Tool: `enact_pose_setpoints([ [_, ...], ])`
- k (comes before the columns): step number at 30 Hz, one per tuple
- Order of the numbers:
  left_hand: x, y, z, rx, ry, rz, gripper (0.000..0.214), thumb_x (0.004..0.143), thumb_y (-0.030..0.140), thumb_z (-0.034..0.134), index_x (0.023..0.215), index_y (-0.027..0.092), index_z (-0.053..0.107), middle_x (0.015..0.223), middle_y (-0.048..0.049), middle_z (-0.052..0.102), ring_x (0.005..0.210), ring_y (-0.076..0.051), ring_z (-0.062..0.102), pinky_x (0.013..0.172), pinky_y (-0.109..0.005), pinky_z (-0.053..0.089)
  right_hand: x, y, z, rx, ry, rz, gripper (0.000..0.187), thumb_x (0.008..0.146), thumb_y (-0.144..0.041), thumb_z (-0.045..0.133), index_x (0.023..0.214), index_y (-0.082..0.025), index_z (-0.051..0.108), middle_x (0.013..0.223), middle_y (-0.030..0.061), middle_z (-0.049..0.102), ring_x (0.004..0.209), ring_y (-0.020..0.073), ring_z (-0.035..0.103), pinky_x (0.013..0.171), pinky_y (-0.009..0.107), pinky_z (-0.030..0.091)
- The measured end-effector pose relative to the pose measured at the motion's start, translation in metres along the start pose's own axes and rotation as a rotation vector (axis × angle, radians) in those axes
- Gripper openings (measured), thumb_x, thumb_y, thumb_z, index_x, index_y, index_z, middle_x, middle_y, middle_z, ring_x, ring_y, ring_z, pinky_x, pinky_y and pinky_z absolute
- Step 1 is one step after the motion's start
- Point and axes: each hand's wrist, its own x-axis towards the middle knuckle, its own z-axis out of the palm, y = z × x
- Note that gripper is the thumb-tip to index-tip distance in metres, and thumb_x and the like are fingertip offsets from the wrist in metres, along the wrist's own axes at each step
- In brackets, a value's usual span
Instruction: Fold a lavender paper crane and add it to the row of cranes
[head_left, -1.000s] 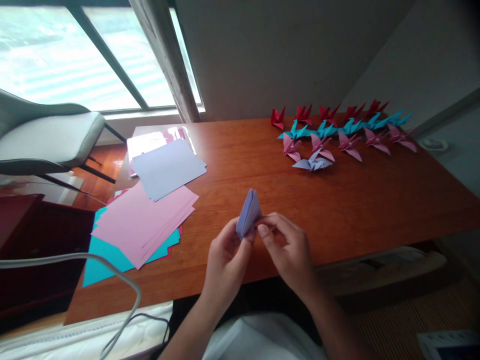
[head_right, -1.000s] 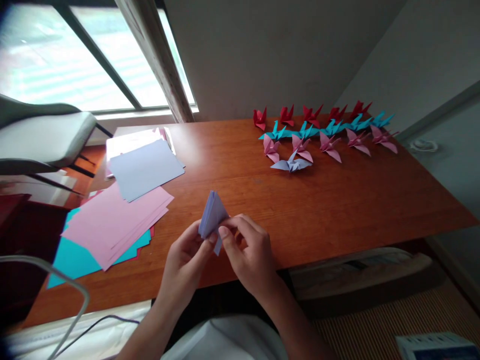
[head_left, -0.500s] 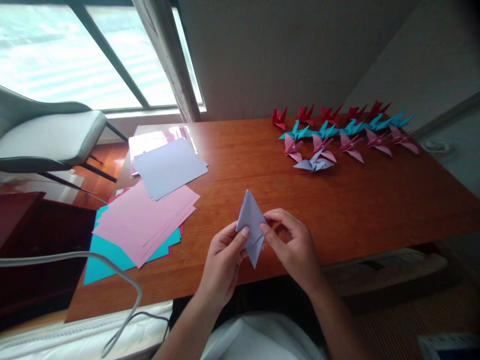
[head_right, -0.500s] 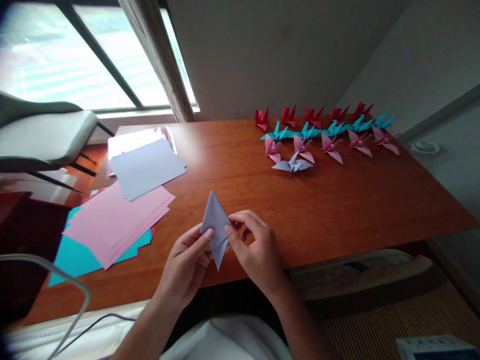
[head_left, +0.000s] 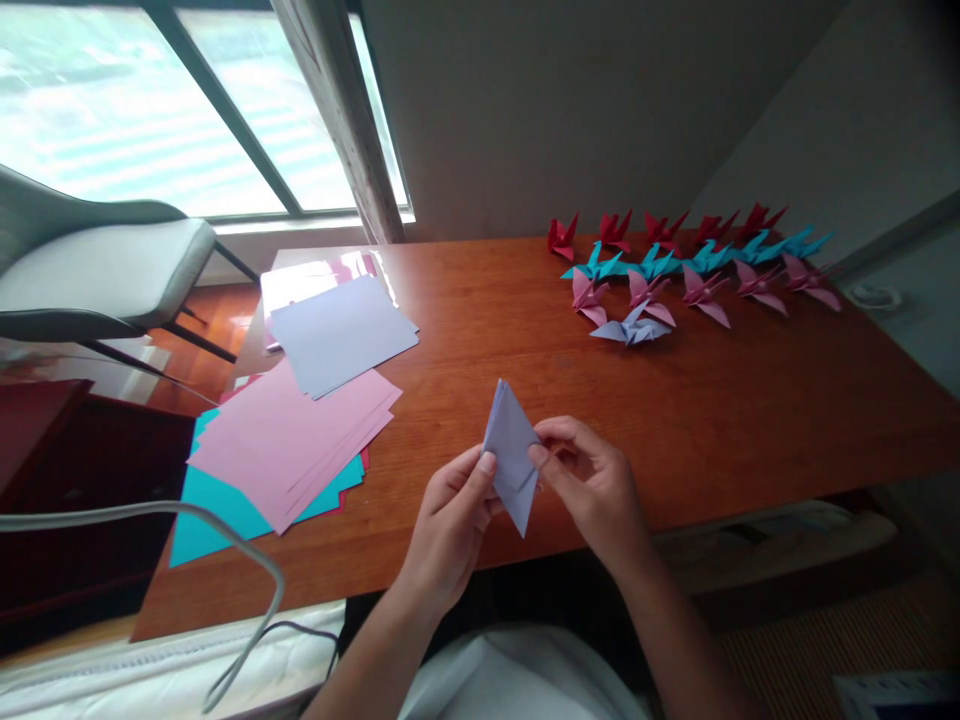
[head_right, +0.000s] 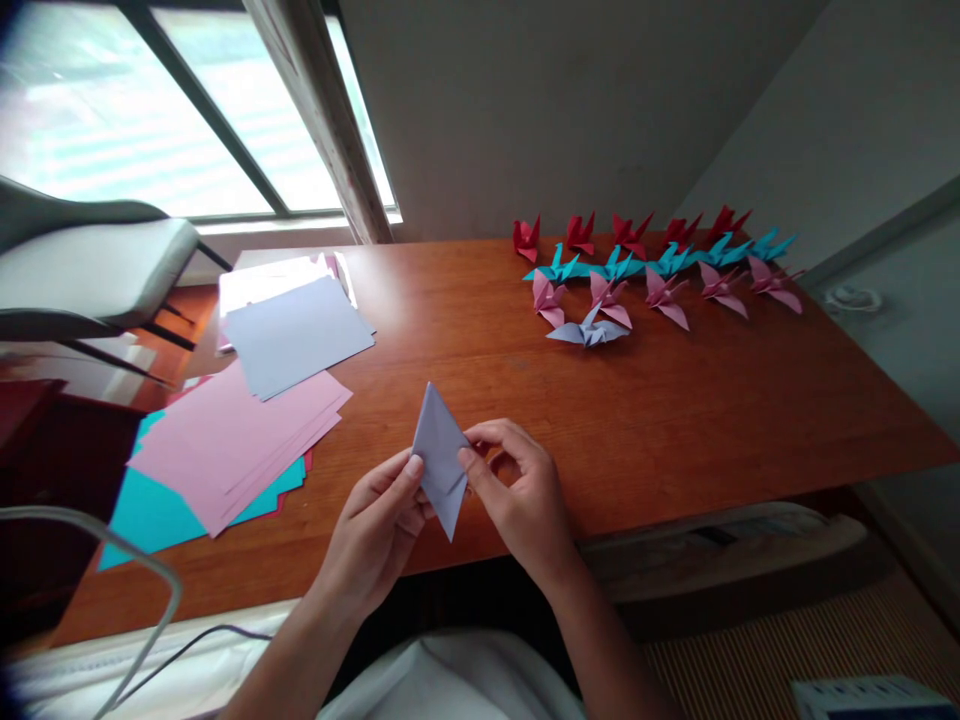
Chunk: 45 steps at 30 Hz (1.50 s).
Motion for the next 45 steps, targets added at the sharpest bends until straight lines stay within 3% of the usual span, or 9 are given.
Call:
enact_pose_setpoints([
  [6,0.001,-0.001,0.001,-0.019,-0.006,0.004,0.025,0.085,0.037,0.076,0.097,0.015,0.077,0.091,-0.0090,0.075,0.085,-0.020,0.070,0.078,-0.029,0.056,0.000,0.006,0.000,0.123,0.024,-0.012,0.008,0.089,-0.032,0.070,0.087,-0.025,0.074,0.093,0.0024,0.068,0.084,0.0171,0.065,0.067,0.026,0.053],
  [10,0.001,0.000,0.001,0.035,-0.019,0.011,0.024,0.085,0.032,0.077,0.103,0.017,0.077,0.096,-0.0079,0.076,0.087,-0.019,0.069,0.079,-0.026,0.054,0.001,0.006,0.000,0.056,0.016,0.013,0.013,0.092,-0.032,0.065,0.101,-0.025,0.073,0.101,0.0041,0.069,0.083,0.0170,0.065,0.065,0.027,0.053],
  [14,0.002,-0.002,0.000,0.138,-0.011,0.053,0.024,0.084,0.028,0.077,0.105,0.017,0.077,0.096,-0.0064,0.076,0.089,-0.018,0.067,0.080,-0.023,0.051,0.005,-0.001,-0.001,-0.138,0.046,-0.178,0.025,0.091,-0.023,0.065,0.114,-0.028,0.070,0.116,0.0067,0.067,0.098,0.0200,0.064,0.071,0.029,0.054],
  [18,0.002,-0.004,0.002,0.233,0.021,0.077,0.028,0.083,0.032,0.078,0.107,0.018,0.077,0.096,-0.0067,0.076,0.090,-0.020,0.066,0.077,-0.024,0.050,0.009,-0.007,0.000,-0.262,0.022,-0.324,0.029,0.090,-0.019,0.063,0.115,-0.031,0.071,0.122,0.0065,0.065,0.114,0.0239,0.061,0.085,0.037,0.055],
  [24,0.001,-0.001,0.004,0.356,0.043,0.140,0.024,0.082,0.032,0.077,0.100,0.017,0.079,0.093,-0.0061,0.077,0.086,-0.021,0.065,0.077,-0.025,0.049,0.006,-0.012,0.003,-0.242,0.103,-0.320,0.029,0.089,-0.016,0.064,0.115,-0.029,0.068,0.107,0.0054,0.068,0.100,0.0221,0.065,0.088,0.039,0.055],
  [28,0.003,-0.002,0.002,0.375,0.032,0.164,0.022,0.083,0.031,0.075,0.100,0.017,0.079,0.096,-0.0069,0.077,0.091,-0.023,0.066,0.083,-0.027,0.050,0.003,-0.017,0.001,-0.218,0.021,-0.282,0.027,0.089,-0.015,0.066,0.113,-0.029,0.068,0.095,0.0028,0.068,0.093,0.0203,0.066,0.086,0.037,0.055],
  [33,0.005,-0.003,0.000,0.257,0.051,0.139,0.023,0.084,0.032,0.076,0.101,0.017,0.077,0.094,-0.0058,0.076,0.091,-0.021,0.066,0.076,-0.023,0.049,0.001,-0.015,0.000,-0.273,-0.068,-0.424,0.022,0.089,-0.011,0.065,0.097,-0.029,0.074,0.093,0.0026,0.068,0.089,0.0192,0.065,0.079,0.036,0.055],
  [39,0.004,0.000,-0.001,0.022,0.067,0.051,0.025,0.079,0.030,0.080,0.099,0.017,0.076,0.087,-0.0036,0.074,0.073,-0.013,0.063,0.064,-0.018,0.048,-0.009,-0.005,0.004,-0.414,-0.094,-0.600,0.033,0.088,-0.003,0.062,0.110,-0.026,0.071,0.111,0.0077,0.072,0.109,0.0234,0.063,0.094,0.045,0.055],
  [45,0.005,0.004,-0.003,-0.144,0.099,-0.008,0.019,0.073,0.021,0.076,0.090,0.013,0.075,0.076,-0.0024,0.072,0.064,-0.011,0.063,0.060,-0.019,0.050,-0.018,0.004,0.005,-0.622,-0.094,-0.756,0.036,0.089,-0.003,0.062,0.117,-0.023,0.068,0.116,0.0073,0.075,0.118,0.0251,0.062,0.096,0.046,0.053],
])
